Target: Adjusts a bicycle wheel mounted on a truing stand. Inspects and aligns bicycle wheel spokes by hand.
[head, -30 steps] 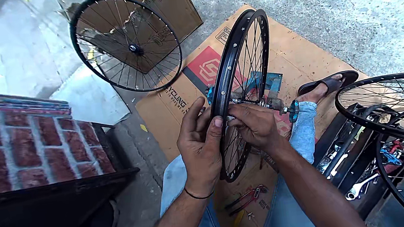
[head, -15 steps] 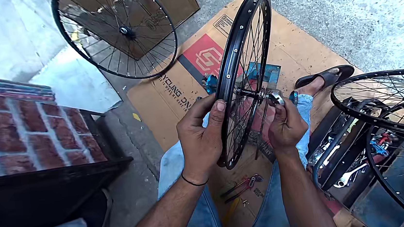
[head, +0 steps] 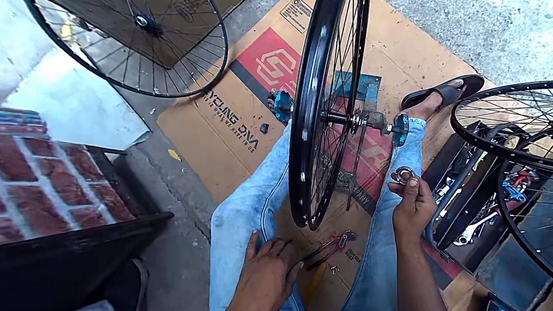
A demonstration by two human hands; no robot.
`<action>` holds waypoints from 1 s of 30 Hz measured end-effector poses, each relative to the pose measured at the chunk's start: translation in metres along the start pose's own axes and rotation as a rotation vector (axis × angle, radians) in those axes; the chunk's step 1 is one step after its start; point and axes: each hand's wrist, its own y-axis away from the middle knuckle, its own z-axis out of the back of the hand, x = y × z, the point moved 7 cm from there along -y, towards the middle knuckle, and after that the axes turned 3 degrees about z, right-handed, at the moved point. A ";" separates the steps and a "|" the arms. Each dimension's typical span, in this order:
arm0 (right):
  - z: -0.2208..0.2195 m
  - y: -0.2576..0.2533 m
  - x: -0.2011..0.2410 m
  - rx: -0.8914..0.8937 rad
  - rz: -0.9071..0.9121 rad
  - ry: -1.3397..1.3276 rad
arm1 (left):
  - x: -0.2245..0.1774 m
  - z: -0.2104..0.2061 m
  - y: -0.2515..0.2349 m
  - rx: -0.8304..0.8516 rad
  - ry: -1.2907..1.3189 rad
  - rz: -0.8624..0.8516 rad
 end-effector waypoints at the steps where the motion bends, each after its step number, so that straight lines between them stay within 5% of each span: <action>1: 0.001 0.000 -0.004 -0.004 -0.026 -0.010 | 0.002 0.004 -0.002 -0.004 0.011 0.003; 16: 0.008 0.026 -0.062 -0.034 -0.357 -0.123 | 0.003 -0.013 0.008 0.069 0.112 -0.029; 24: 0.005 0.035 -0.073 0.026 -0.493 -0.091 | 0.001 0.053 0.010 -0.560 0.688 0.091; 30: 0.007 0.025 -0.071 0.193 -0.184 0.265 | -0.021 0.083 -0.007 -0.728 0.847 0.039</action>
